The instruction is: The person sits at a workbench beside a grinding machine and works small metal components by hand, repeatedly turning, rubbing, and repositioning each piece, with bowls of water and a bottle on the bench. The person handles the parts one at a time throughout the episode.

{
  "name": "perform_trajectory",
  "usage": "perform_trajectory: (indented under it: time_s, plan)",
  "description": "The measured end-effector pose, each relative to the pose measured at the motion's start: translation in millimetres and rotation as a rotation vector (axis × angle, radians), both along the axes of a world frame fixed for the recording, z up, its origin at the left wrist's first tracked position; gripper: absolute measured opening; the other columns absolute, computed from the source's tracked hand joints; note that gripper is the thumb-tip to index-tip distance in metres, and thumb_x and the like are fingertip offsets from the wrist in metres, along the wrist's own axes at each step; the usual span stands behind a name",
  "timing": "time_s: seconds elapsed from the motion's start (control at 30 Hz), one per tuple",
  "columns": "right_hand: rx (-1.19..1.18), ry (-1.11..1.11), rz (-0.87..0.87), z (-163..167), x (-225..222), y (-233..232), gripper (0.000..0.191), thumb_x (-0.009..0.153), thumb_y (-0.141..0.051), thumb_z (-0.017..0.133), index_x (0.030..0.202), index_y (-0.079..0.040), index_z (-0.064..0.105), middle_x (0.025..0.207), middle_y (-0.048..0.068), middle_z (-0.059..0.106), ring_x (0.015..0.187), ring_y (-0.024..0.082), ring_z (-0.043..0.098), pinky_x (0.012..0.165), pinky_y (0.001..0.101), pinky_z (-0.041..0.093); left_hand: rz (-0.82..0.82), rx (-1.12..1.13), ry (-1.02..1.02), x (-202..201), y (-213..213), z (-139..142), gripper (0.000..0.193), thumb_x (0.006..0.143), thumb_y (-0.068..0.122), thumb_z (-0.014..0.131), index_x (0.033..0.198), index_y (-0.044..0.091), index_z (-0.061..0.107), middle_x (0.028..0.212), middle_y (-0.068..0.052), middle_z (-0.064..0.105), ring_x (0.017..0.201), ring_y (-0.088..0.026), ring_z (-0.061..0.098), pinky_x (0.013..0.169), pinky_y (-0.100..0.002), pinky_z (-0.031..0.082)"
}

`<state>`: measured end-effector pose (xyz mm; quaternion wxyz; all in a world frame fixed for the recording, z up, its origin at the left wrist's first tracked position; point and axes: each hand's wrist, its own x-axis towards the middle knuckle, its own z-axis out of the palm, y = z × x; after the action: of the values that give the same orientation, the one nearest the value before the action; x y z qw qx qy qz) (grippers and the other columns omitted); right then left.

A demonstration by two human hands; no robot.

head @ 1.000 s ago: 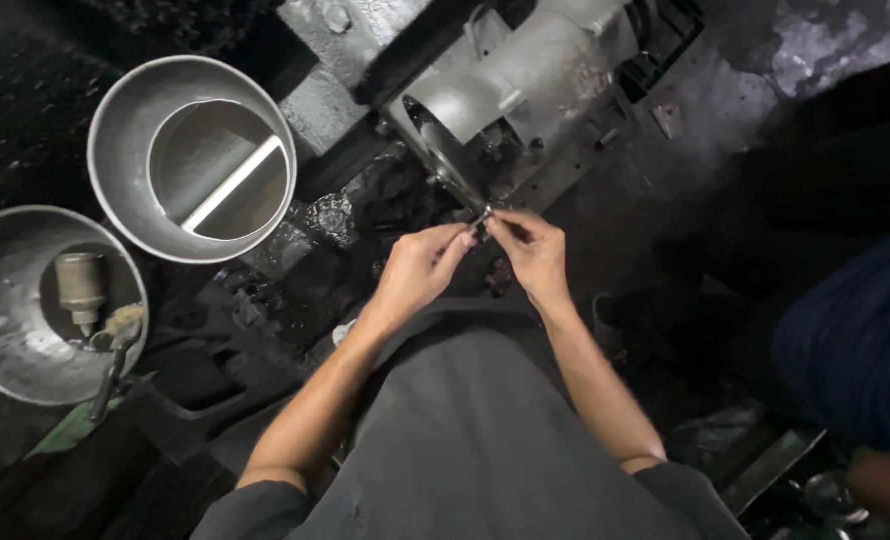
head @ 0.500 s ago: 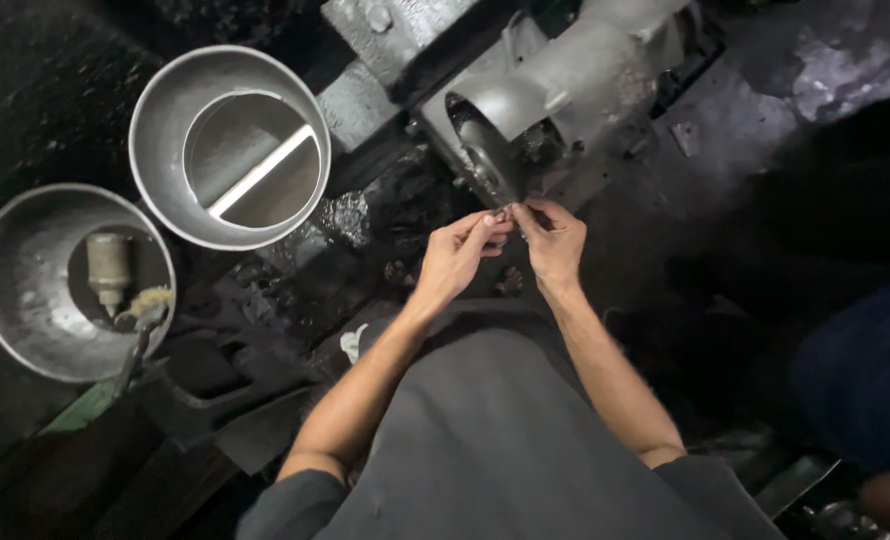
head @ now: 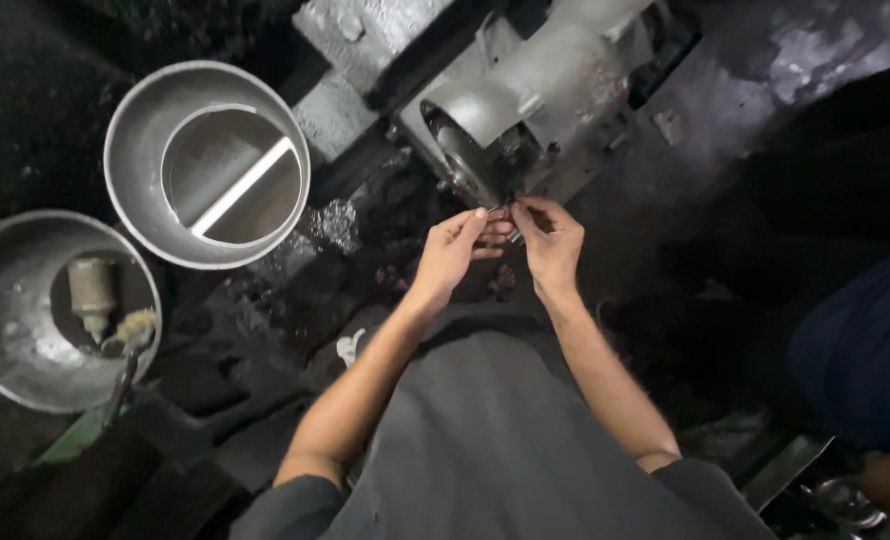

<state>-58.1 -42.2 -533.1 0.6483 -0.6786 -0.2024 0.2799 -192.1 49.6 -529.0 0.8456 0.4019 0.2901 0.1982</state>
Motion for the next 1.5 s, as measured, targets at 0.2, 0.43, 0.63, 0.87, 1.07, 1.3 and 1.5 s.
perform_trajectory:
  time_s: [0.2,0.43,0.63,0.87,1.07,1.3,1.5]
  plan:
    - [-0.054,0.049,0.022,2.6,-6.1,17.0,0.014,0.093,-0.004,0.075,0.105,0.004,0.073,0.093,0.007,0.076,0.082,0.010,0.069,0.072,0.0241,0.053,0.098,0.152,0.087,-9.1,1.0,-1.1,0.040,0.107,0.030,0.053,0.126,-0.002,0.068,0.114,-0.009,0.076,0.099,-0.015,0.073,0.086,-0.033,0.062]
    - [0.055,0.192,0.168,14.4,-21.3,1.0,0.017,0.095,-0.003,0.071,0.111,0.004,0.071,0.103,0.008,0.076,0.093,0.011,0.072,0.085,0.0232,0.057,0.025,0.445,0.257,-39.4,1.5,31.9,0.035,0.106,0.027,0.056,0.121,-0.001,0.072,0.100,-0.009,0.078,0.085,-0.012,0.071,0.077,-0.029,0.061]
    - [0.082,0.063,0.135,22.0,-22.7,-8.0,0.016,0.096,0.000,0.073,0.112,0.005,0.072,0.107,0.008,0.074,0.098,0.012,0.069,0.089,0.0248,0.055,-0.054,0.705,0.382,-42.5,2.3,43.9,0.033,0.106,0.026,0.059,0.119,0.000,0.074,0.093,-0.012,0.076,0.084,-0.014,0.069,0.075,-0.031,0.058]
    - [-0.011,-0.005,0.047,8.0,12.2,9.6,0.016,0.094,-0.004,0.075,0.108,0.005,0.073,0.098,0.008,0.077,0.089,0.011,0.071,0.080,0.0236,0.056,-0.008,0.069,0.060,4.4,-1.4,8.8,0.040,0.107,0.030,0.053,0.128,-0.001,0.067,0.113,-0.006,0.075,0.101,-0.017,0.072,0.088,-0.033,0.061]
    - [0.025,0.009,0.152,0.8,3.7,6.2,0.014,0.095,0.000,0.075,0.107,0.006,0.072,0.097,0.009,0.077,0.089,0.013,0.073,0.081,0.0250,0.057,-0.004,0.091,0.085,-19.8,-2.0,27.2,0.037,0.107,0.029,0.054,0.128,0.002,0.069,0.109,-0.006,0.076,0.095,-0.013,0.071,0.085,-0.031,0.060]
    - [0.082,0.043,0.328,11.3,-6.2,-20.0,0.019,0.095,0.001,0.075,0.114,0.004,0.071,0.107,0.006,0.074,0.094,0.010,0.067,0.085,0.0231,0.055,-0.073,0.857,0.413,-56.2,1.0,69.5,0.029,0.101,0.023,0.061,0.113,0.001,0.077,0.092,-0.009,0.077,0.076,-0.015,0.071,0.070,-0.029,0.057]
    - [-0.099,-0.130,0.167,17.5,-1.1,-12.3,0.015,0.095,-0.002,0.078,0.108,0.004,0.076,0.093,0.005,0.074,0.082,0.008,0.064,0.074,0.0221,0.052,-0.087,0.229,0.154,-25.0,2.5,34.3,0.034,0.107,0.026,0.054,0.121,-0.001,0.070,0.105,-0.009,0.077,0.094,-0.016,0.073,0.083,-0.033,0.061]
